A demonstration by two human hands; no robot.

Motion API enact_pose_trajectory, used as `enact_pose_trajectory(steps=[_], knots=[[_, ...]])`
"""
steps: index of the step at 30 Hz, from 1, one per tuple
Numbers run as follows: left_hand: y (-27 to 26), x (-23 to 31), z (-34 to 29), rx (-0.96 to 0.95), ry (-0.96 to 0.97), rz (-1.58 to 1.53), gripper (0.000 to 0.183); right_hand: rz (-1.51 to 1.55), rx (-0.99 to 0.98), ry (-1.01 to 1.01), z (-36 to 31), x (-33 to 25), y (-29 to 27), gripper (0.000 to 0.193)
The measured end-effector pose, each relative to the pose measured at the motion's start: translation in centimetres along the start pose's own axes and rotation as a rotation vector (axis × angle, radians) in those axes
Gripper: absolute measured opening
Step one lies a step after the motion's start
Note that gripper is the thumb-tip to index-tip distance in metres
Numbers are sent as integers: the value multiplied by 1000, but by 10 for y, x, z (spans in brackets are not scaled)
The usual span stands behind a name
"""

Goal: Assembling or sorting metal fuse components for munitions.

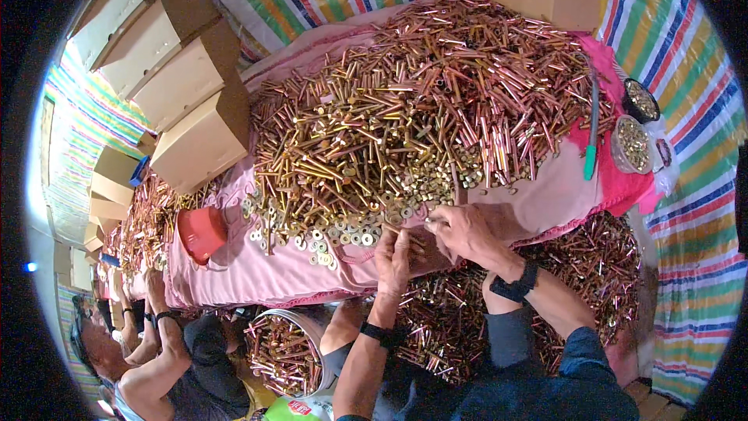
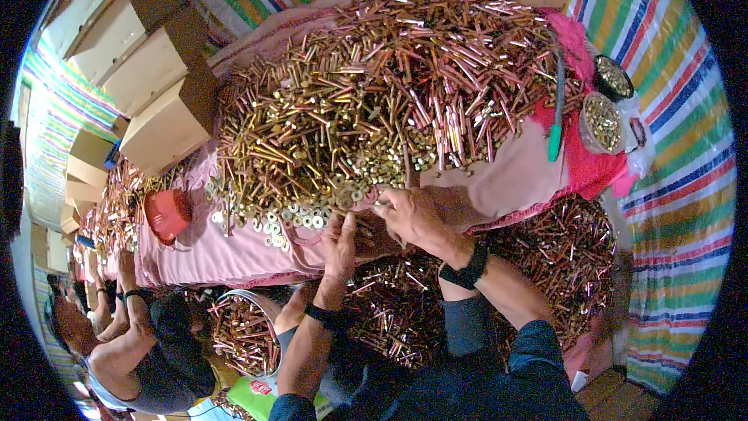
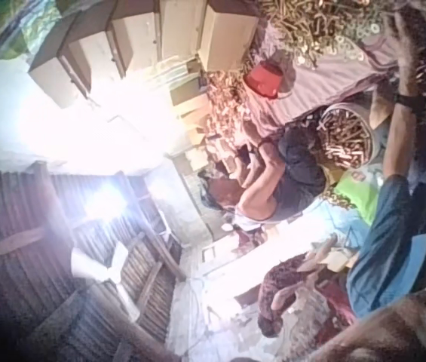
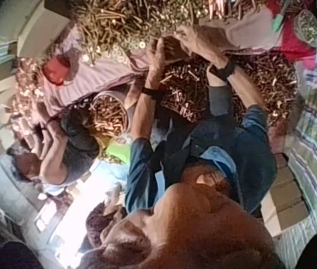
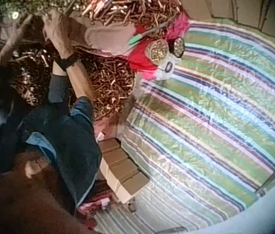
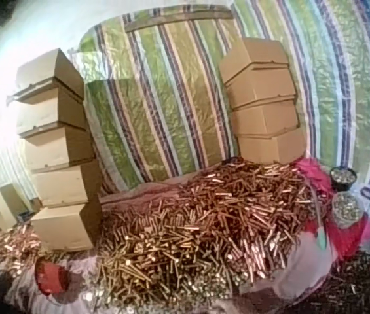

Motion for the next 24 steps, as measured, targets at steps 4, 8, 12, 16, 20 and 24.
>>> enact_pose_trajectory(steps=[4, 8, 12, 16, 20, 24], knots=[[12, 8, -4, -12, 124, 133, 26, -296, 203, -288, 10, 7, 4, 18], [14, 18, -12, 31, 197, 268, 10, -411, 342, -495, 5, 6, 16, 19], [16, 30, -27, 95, 416, 550, 14, -218, 225, -327, 20, -5, 25, 19], [19, 31, -29, 153, 477, 607, 17, -296, 218, -530, 20, -26, 26, 15], [20, 9, -24, 41, 243, 496, 30, 109, 127, -500, 48, 31, 37, 16], [9, 27, -28, 165, 466, 608, 13, -164, 170, -345, 41, -13, 21, 19]])
Point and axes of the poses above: each hand's wrist, its own z-axis towards the middle knuckle, its own y-axis out of the palm, x = y × z, the point moved 7 cm from there along z, towards the middle knuckle, and after that the axes turned 2 degrees about -z, right-handed, at the moved point
